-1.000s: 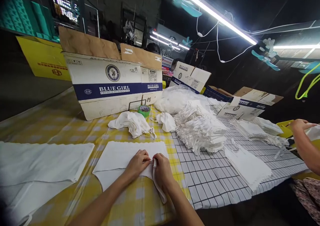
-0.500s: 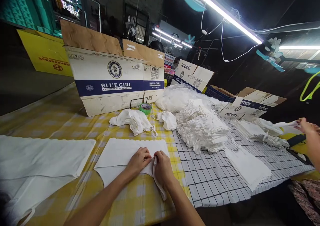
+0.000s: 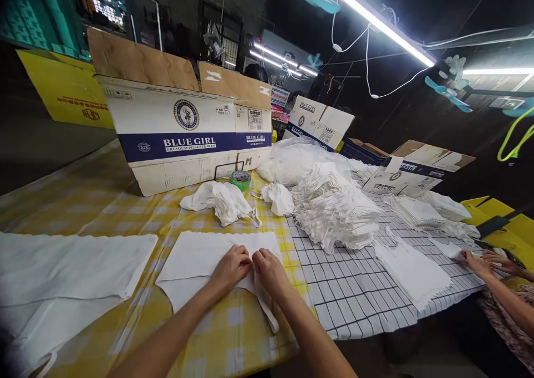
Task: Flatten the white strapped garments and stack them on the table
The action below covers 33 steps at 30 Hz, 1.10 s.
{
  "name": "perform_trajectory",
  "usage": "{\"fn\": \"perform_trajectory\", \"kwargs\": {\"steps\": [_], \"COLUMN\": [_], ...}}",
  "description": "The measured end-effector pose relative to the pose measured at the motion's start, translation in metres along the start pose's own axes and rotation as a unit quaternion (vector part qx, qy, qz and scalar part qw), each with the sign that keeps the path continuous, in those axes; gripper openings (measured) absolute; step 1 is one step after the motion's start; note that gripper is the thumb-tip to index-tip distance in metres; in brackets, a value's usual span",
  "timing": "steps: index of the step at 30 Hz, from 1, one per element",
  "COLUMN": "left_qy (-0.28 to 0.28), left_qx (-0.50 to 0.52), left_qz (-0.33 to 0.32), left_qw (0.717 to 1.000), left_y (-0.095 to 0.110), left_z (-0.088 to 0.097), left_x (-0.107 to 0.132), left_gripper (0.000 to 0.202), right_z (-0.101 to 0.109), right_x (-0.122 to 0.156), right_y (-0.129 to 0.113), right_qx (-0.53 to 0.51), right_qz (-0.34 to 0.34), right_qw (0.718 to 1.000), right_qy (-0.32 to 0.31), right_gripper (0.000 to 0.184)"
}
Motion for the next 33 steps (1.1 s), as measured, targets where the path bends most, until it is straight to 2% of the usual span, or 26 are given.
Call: {"fn": "perform_trajectory", "kwargs": {"steps": [4,9,11,16,33], "left_qy": [-0.004,-0.014,-0.014,-0.008,-0.017], "left_qx": [0.003,0.01,0.009,0.004,0.005], "left_qz": [-0.001,0.003,0.004,0.0,0.006], "left_qw": [1.0,1.0,1.0,1.0,1.0], "left_y": [0.001,0.004,0.005,0.005,0.007], "left_z": [0.001,0.002,0.002,0.003,0.003], "left_x": [0.0,0.0,0.001,0.001,-0.001], "left_gripper": [0.015,0.016,0.016,0.015,0.016], "right_z": [0.003,0.007,0.009,0.015,0.011], "right_x": [0.001,0.002,0.001,-0.001,-0.001], "right_y": [-0.002,-0.007,-0.007,-0.001,-0.002], "right_qx": [-0.007,-0.067,-0.097,-0.128,-0.084], "right_qz": [0.003,-0.075,-0.087,-0.075,-0.048], "right_qw": [1.0,0.994,0.991,0.989,0.995], "right_qy": [0.003,0.031,0.034,0.023,0.002], "right_gripper": [0.013,0.016,0.017,0.022,0.023]}}
Point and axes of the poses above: each hand's wrist, its own x-axis away from the middle knuckle, its own z-axis out of the back of the hand, y = z × x, the point moved 3 cm from there along -x, towards the middle knuckle, and after that the axes turned 12 degrees about x, right-handed, at the moved point
